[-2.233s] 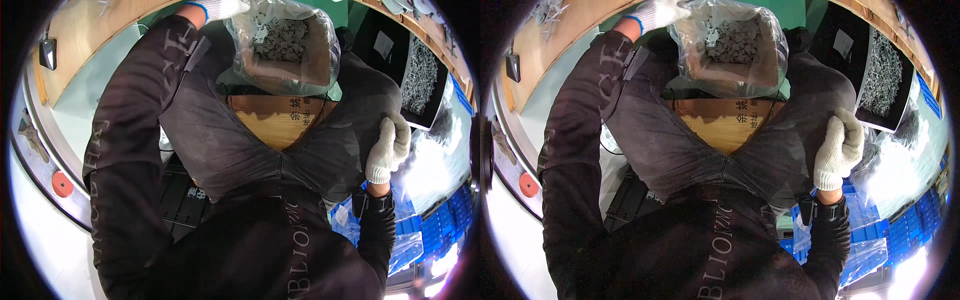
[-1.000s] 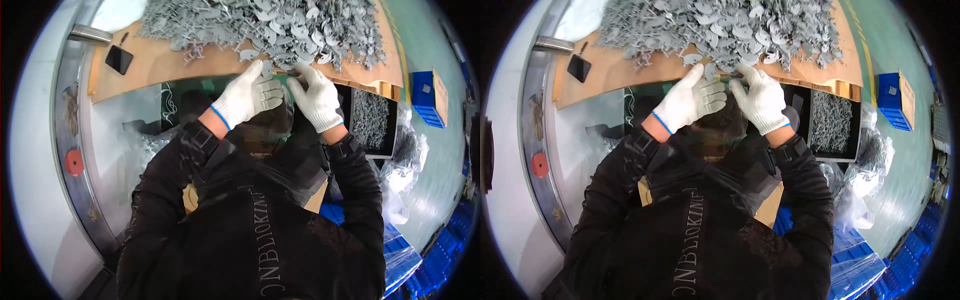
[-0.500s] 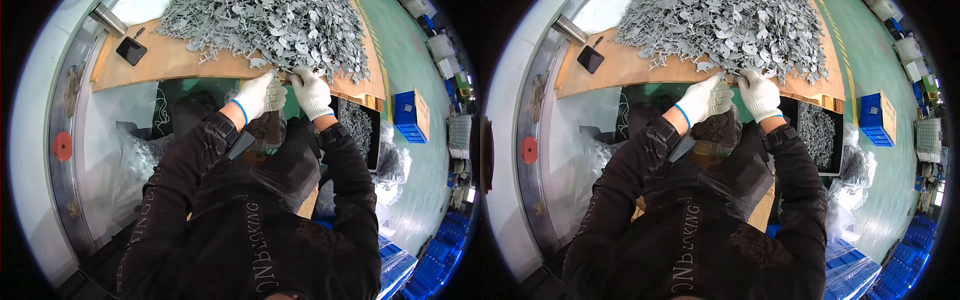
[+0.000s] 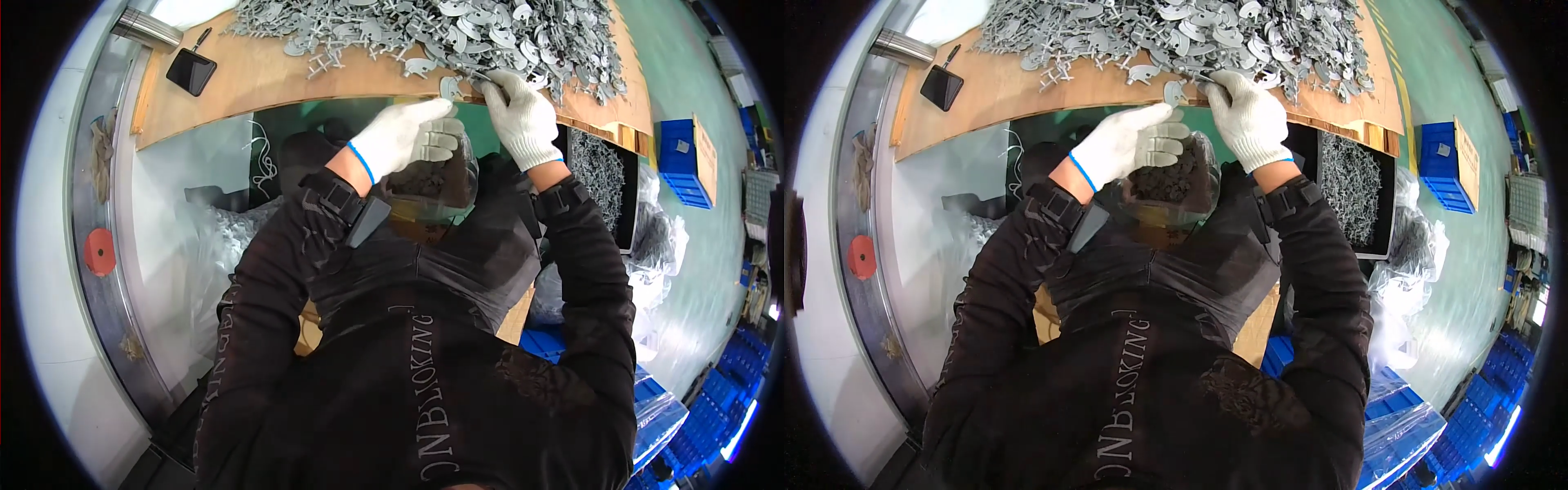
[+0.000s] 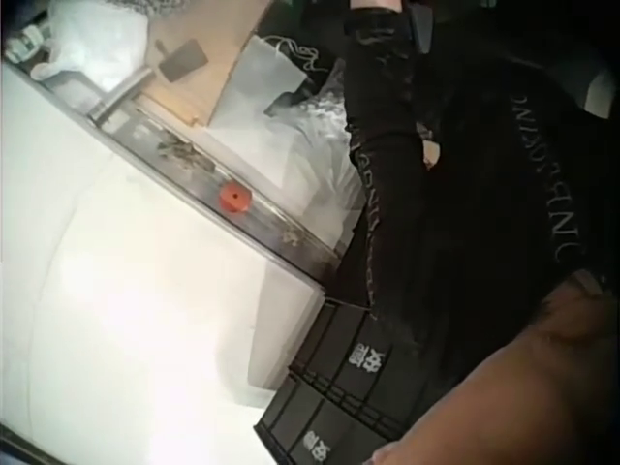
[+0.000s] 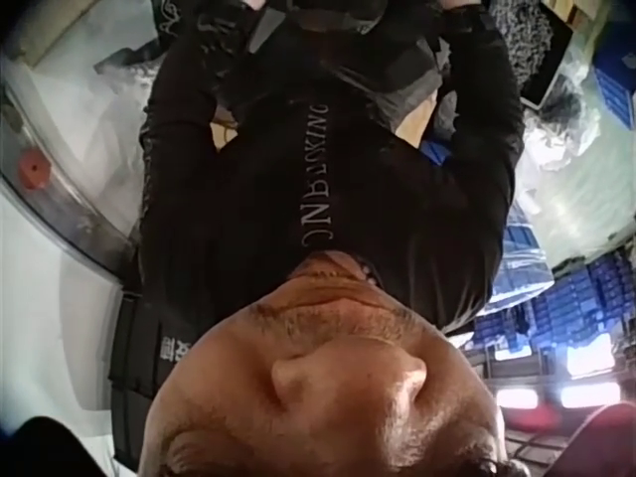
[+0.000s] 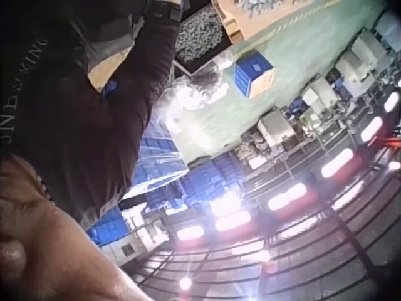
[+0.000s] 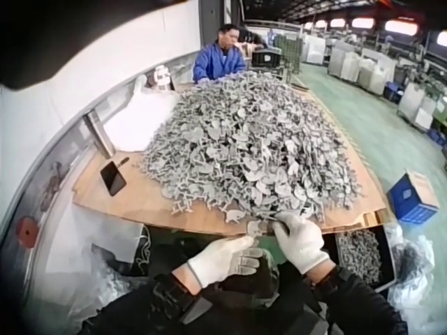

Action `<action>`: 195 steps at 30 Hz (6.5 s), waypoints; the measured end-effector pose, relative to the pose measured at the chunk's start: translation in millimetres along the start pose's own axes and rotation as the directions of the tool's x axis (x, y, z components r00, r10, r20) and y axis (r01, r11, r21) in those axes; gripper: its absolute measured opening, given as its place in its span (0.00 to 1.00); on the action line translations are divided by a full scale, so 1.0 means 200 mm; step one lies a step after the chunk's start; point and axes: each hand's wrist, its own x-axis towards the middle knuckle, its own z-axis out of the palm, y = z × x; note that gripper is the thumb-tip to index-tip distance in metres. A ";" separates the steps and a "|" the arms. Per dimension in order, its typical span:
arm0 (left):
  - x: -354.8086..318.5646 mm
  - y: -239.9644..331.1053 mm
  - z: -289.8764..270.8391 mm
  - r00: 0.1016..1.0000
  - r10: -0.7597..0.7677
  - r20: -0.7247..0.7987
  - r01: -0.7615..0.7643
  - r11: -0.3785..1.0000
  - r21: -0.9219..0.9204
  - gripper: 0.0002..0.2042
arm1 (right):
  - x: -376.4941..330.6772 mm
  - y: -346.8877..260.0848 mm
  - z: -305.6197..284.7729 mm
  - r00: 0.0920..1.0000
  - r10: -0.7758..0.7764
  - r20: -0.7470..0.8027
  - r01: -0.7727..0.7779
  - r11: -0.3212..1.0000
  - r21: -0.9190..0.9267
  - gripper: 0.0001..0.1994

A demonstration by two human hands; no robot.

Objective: The person sorts through a pile of plastic parts on a table, inspecting individual pieces before placing them into a plastic-lined box or a black bin.

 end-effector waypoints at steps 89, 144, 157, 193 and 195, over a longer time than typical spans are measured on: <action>-0.27 -0.18 -0.10 0.640 0.672 0.374 -0.287 -0.242 0.927 0.15 | -0.54 -0.12 -0.02 0.996 -0.012 0.088 -0.037 0.845 0.533 0.10; -0.10 0.31 -0.23 0.429 0.861 0.273 -0.200 -0.204 0.958 0.09 | 0.01 -0.41 0.13 0.797 0.179 0.577 -0.604 0.249 0.757 0.24; -0.33 0.08 -0.17 0.432 0.829 0.355 -0.463 -0.134 0.876 0.11 | -0.17 -0.42 0.11 0.839 0.112 0.533 -0.532 0.373 0.760 0.14; -0.33 -0.19 -0.12 0.972 0.215 0.100 -0.237 0.887 0.396 0.15 | -0.45 -0.21 0.05 0.700 0.334 0.631 -0.711 0.235 0.663 0.13; -0.32 -0.20 -0.15 0.976 0.153 0.157 -0.209 0.866 0.455 0.17 | -0.47 -0.20 0.00 0.695 0.356 0.625 -0.714 0.236 0.659 0.13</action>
